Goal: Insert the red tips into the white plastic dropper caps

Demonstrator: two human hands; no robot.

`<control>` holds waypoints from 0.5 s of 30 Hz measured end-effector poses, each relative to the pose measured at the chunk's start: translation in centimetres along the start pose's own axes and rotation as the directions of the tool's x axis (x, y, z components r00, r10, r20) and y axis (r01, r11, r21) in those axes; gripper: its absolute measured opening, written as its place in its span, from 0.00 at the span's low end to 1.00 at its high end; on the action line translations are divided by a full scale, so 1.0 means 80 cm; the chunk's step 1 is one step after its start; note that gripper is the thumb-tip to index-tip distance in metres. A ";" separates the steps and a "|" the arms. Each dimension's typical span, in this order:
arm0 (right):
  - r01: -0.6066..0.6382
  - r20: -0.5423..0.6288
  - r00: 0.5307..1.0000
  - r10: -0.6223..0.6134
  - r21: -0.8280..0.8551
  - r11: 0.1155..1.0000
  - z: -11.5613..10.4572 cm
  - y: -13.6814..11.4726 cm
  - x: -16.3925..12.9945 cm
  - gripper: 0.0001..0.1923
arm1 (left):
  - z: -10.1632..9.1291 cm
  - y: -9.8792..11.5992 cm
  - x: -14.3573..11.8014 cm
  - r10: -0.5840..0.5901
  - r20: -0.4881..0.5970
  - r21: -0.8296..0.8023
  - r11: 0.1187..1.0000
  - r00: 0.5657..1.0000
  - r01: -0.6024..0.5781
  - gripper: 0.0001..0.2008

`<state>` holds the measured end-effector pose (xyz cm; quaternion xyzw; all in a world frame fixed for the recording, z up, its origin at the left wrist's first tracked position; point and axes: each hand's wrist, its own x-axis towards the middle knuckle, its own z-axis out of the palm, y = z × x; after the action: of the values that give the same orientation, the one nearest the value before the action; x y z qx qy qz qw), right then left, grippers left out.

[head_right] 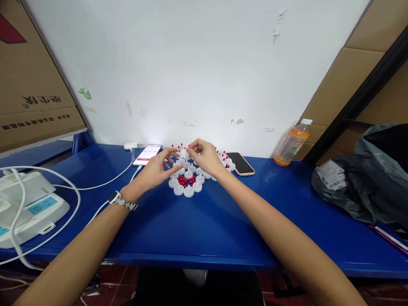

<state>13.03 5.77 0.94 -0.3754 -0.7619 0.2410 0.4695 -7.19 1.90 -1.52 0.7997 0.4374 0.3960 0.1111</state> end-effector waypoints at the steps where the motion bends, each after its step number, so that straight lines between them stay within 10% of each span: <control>1: -0.010 -0.038 0.999 0.007 -0.088 0.996 -0.001 0.006 0.010 0.06 | -0.001 -0.004 0.000 -0.019 -0.011 0.027 0.999 1.000 0.019 0.22; 8: 0.044 0.228 0.968 0.106 -0.567 0.823 0.010 0.048 0.058 0.04 | -0.002 -0.021 0.000 -0.045 0.035 0.100 0.994 0.998 0.042 0.14; 15: 0.062 0.318 0.932 0.173 -0.610 0.790 0.023 0.047 0.066 0.08 | 0.000 -0.020 -0.002 -0.040 0.077 0.108 0.994 0.996 0.032 0.12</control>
<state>11.22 12.24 0.27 -0.4789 -0.8593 0.0600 0.1691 -8.23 2.73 -2.44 0.8115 0.4676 0.3382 0.0924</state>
